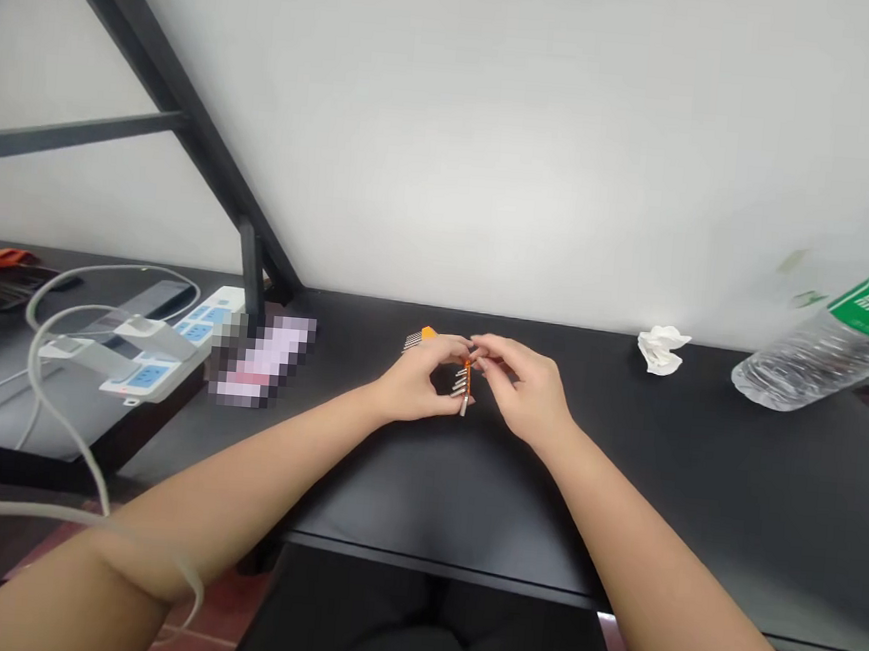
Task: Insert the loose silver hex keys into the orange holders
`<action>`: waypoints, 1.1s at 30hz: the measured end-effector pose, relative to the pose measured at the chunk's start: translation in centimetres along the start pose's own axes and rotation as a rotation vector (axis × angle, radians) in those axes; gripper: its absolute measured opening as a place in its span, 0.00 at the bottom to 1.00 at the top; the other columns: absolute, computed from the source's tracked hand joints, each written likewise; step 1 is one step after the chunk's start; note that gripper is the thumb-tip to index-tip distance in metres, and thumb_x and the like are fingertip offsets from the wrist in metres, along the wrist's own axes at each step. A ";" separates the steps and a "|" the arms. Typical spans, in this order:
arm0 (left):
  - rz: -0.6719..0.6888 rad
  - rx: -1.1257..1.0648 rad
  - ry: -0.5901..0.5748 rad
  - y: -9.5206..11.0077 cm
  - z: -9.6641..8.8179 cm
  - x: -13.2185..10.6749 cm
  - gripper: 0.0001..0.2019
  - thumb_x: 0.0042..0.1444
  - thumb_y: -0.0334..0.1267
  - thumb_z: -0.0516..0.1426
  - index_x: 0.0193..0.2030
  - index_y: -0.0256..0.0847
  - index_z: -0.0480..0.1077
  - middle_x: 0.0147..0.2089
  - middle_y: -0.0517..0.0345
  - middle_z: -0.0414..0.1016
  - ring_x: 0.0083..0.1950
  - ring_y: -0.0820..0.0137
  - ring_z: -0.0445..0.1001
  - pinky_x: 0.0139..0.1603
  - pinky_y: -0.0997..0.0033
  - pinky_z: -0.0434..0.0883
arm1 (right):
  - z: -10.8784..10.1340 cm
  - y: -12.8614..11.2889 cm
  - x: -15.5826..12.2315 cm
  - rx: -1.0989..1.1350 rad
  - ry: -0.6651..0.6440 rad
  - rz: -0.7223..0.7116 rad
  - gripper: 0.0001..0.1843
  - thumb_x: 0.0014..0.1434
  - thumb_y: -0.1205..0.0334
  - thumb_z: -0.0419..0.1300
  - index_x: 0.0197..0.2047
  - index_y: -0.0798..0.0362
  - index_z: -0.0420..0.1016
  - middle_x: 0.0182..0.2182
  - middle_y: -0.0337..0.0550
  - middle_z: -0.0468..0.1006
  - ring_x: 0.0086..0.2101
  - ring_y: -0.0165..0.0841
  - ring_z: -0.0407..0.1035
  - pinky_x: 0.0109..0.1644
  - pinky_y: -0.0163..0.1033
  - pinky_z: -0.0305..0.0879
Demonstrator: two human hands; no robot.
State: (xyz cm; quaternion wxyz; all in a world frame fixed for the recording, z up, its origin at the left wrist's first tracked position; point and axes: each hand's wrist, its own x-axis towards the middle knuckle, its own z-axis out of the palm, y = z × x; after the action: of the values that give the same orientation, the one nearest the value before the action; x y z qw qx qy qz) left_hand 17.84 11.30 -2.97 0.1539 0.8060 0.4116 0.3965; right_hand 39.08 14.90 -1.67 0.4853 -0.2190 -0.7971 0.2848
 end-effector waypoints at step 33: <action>-0.012 0.075 -0.010 0.2 0.1 -0.1 0.26 0.45 0.37 0.69 0.53 0.43 0.70 0.58 0.49 0.75 0.60 0.57 0.74 0.63 0.53 0.71 | 0.1 -0.4 0.1 -0.308 -0.022 -0.241 0.13 0.68 0.68 0.57 0.53 0.48 0.76 0.44 0.41 0.83 0.41 0.33 0.79 0.45 0.38 0.77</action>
State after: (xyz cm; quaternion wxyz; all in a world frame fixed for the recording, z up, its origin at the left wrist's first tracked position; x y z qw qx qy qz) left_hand 17.96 11.16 -2.96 0.1281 0.8108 0.4299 0.3759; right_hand 38.95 14.66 -1.34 0.4680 -0.1908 -0.8568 0.1018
